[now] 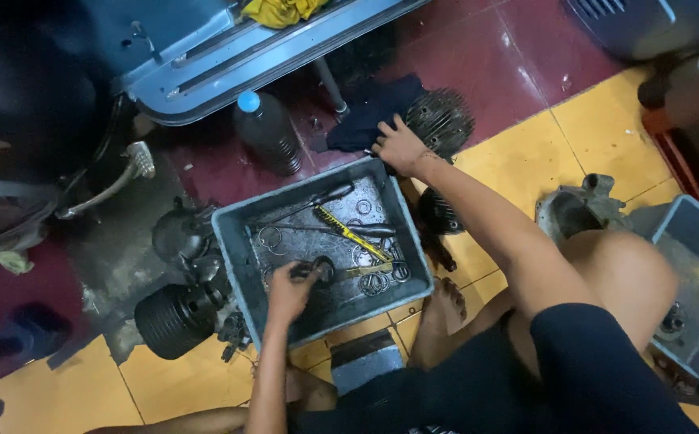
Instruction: The person sits on the floor and cleans various engine components, including a piston and cylinder head, using a brush and liquid from a bottle. They scrub the parts inside a grey plastic tray and wipe them with a cloth.
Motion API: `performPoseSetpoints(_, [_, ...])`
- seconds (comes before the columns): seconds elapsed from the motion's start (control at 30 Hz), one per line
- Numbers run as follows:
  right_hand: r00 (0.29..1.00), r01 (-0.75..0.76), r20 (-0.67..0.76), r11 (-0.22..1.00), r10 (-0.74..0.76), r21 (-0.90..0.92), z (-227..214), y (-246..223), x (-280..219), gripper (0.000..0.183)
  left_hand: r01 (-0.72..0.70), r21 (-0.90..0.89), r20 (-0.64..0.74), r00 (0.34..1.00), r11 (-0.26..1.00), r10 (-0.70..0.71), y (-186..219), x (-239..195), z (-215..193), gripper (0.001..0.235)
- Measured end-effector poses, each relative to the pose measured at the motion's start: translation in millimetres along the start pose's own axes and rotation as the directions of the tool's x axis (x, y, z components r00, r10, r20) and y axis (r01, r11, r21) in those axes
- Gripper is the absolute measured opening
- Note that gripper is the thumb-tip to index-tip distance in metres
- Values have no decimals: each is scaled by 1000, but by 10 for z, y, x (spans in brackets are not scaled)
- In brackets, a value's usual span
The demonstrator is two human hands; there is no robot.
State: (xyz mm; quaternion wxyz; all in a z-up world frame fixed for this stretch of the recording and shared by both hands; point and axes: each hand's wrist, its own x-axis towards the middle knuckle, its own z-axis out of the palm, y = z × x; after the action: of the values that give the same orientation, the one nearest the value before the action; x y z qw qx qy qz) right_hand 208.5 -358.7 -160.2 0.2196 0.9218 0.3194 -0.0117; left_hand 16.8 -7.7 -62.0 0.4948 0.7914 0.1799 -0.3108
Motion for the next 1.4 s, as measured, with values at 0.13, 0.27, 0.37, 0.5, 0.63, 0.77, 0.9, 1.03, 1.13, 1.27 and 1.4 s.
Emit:
performPoseSetpoints(0.13, [995, 2, 101, 1000, -2, 4, 22, 138, 90, 51, -57, 45, -2, 998, 997, 57, 42, -66, 81, 26])
performPoseSetpoints(0.27, [980, -81, 190, 991, 60, 104, -256, 407, 163, 75, -80, 77, -21, 996, 994, 82, 171, -107, 54, 24])
performPoseSetpoints(0.37, [977, -139, 185, 973, 104, 186, -595, 596, 48, 82, -80, 5, -12, 997, 997, 80, 65, -115, 72, 25])
performPoseSetpoints(0.5, [999, -28, 39, 948, 16, 316, -1429, 987, -302, 78, -19, -2, 93, 995, 1000, 19, 343, -270, 76, 15])
performPoseSetpoints(0.63, [998, -42, -31, 950, 54, 308, -2088, 1186, -825, 79, -119, -30, 133, 984, 992, 122, 376, -254, 211, 13])
performPoseSetpoints(0.77, [980, -199, 47, 911, 195, 362, -2846, 1279, -1259, 84, -296, -254, 131, 933, 921, 336, 602, -12, 532, 15])
performPoseSetpoints(0.9, [918, -391, 158, 764, 363, 513, -3146, 1338, -1600, 74, -429, -274, -33, 899, 861, 437, 1059, 350, 1017, 15])
performPoseSetpoints(1.03, [869, -494, 301, 695, 392, 522, -2782, 1423, -1804, 81, -343, -294, -73, 939, 892, 336, 1387, 1047, 1447, 21])
performPoseSetpoints(1.13, [825, -562, 408, 646, 391, 516, -2406, 1541, -2036, 80, -393, -386, -102, 917, 835, 385, 1767, 1334, 1691, 21])
performPoseSetpoints(1.27, [810, -582, 403, 506, 426, 636, -1846, 1478, -2365, 83, -480, -336, -117, 875, 810, 470, 2049, 1857, 1984, 15])
performPoseSetpoints(1.4, [754, -606, 427, 279, 499, 745, -1203, 1138, -2498, 86, -546, -170, -133, 838, 820, 530, 2306, 2184, 2222, 10])
